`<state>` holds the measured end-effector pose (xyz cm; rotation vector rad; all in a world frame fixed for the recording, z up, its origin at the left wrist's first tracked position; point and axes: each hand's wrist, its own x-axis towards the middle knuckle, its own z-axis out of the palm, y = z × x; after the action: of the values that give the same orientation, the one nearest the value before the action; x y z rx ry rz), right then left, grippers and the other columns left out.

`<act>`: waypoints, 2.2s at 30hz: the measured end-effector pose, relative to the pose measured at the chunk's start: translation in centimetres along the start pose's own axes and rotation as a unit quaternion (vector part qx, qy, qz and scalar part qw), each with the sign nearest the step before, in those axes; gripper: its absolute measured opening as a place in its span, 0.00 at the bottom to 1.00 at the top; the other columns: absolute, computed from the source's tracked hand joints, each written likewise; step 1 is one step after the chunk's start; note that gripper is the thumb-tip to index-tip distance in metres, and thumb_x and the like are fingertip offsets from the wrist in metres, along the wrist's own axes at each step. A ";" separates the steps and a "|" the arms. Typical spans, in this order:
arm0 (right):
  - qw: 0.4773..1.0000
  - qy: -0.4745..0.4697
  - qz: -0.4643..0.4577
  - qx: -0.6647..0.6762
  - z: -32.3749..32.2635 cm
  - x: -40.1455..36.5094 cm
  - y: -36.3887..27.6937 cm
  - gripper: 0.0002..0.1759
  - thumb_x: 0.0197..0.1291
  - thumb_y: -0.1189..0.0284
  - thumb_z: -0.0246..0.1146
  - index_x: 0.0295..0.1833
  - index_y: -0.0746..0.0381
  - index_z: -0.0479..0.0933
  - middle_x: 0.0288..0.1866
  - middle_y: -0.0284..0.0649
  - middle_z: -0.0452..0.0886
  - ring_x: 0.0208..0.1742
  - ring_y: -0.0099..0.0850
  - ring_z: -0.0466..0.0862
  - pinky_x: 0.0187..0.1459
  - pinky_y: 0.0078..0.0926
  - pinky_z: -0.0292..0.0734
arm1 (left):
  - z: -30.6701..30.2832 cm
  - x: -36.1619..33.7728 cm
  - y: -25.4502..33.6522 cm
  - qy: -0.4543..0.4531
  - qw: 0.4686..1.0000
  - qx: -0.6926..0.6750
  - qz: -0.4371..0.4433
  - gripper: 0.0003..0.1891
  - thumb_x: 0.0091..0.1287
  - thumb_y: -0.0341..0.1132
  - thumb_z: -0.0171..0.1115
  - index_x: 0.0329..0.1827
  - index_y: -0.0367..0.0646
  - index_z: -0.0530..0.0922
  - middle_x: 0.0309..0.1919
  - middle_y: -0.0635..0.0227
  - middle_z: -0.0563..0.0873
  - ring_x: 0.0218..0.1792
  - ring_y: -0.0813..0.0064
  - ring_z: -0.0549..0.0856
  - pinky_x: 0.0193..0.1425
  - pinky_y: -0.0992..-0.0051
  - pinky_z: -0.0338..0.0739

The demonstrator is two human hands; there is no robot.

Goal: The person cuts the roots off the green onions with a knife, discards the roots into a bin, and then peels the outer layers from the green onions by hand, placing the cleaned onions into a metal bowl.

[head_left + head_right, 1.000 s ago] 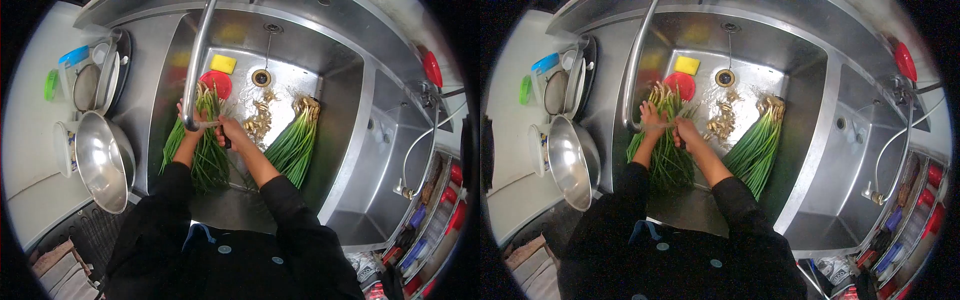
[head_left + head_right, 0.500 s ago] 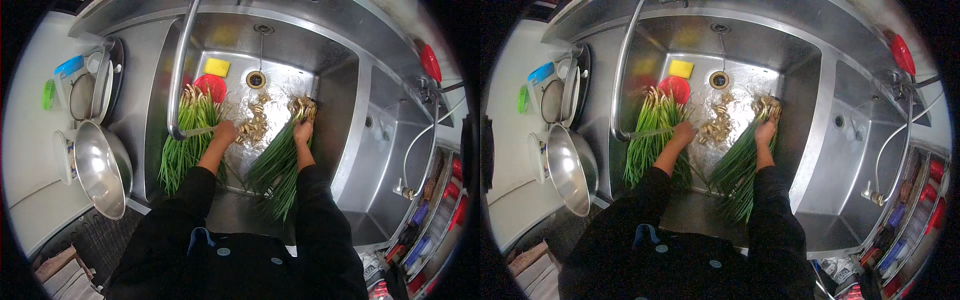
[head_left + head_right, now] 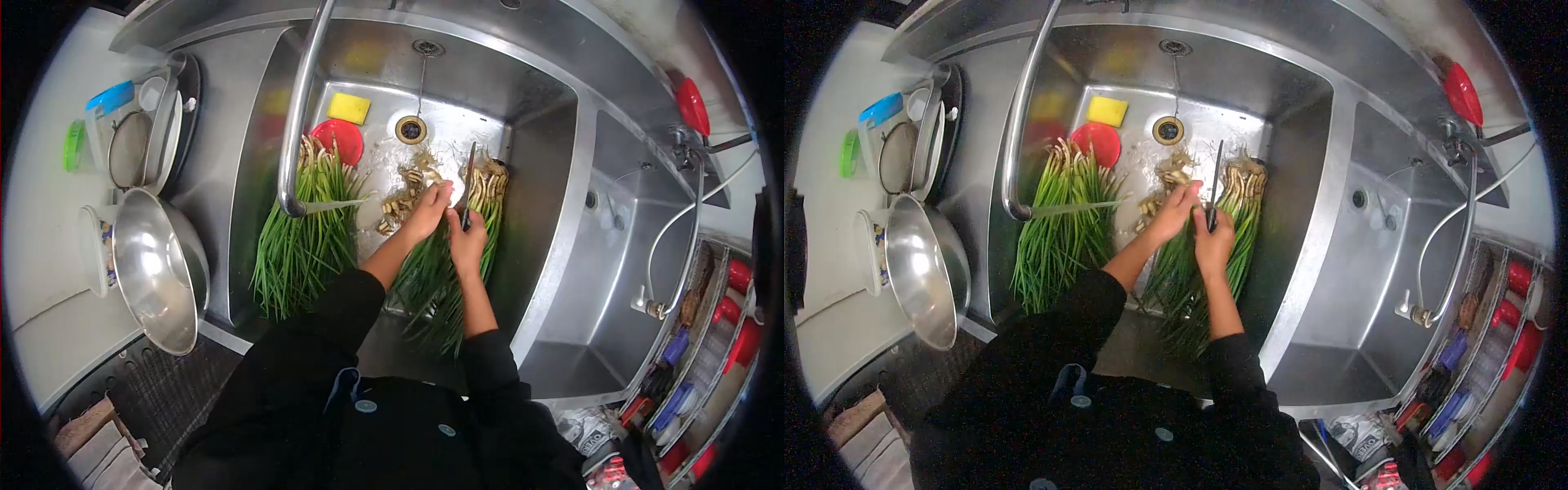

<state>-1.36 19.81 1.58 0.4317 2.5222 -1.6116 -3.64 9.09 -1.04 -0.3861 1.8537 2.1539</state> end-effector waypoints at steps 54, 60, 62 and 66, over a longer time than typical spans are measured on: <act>0.990 0.072 0.069 -0.104 1.4 4.0 8.4 0.12 0.37 0.72 0.67 0.23 0.67 0.73 0.18 0.39 0.74 0.21 0.29 0.73 0.27 0.28 0.70 | -7.4 -5.0 -1.4 0.070 0.916 0.372 0.130 0.26 0.58 0.36 0.57 0.59 0.38 0.63 0.55 0.47 0.68 0.59 0.51 0.65 0.64 0.61 0.55; 0.999 0.032 0.024 0.031 0.2 -1.9 3.3 0.09 0.39 0.76 0.65 0.24 0.66 0.71 0.18 0.29 0.70 0.21 0.18 0.67 0.24 0.21 0.65 | 1.4 -0.7 -0.6 0.035 0.995 0.071 -0.069 0.34 0.57 0.51 0.60 0.59 0.33 0.62 0.55 0.50 0.70 0.56 0.62 0.70 0.61 0.69 0.61; 0.998 0.031 0.004 0.046 -0.3 -2.8 2.3 0.10 0.42 0.74 0.66 0.25 0.66 0.71 0.18 0.30 0.71 0.21 0.19 0.67 0.24 0.20 0.65 | 1.6 0.3 -3.1 0.051 0.989 0.135 -0.023 0.29 0.59 0.50 0.59 0.53 0.34 0.67 0.46 0.55 0.77 0.47 0.68 0.75 0.53 0.71 0.67; 0.987 -0.026 0.140 0.074 -3.0 -2.2 0.7 0.09 0.50 0.73 0.63 0.35 0.67 0.75 0.21 0.35 0.75 0.23 0.25 0.74 0.28 0.23 0.70 | -0.1 1.8 -4.8 0.035 0.996 0.081 0.006 0.29 0.61 0.55 0.53 0.40 0.29 0.68 0.35 0.50 0.78 0.36 0.59 0.76 0.44 0.65 0.70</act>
<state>1.12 22.36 2.84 0.7149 2.1955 -1.6781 -3.52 9.70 -6.18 -0.4201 2.0554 2.0033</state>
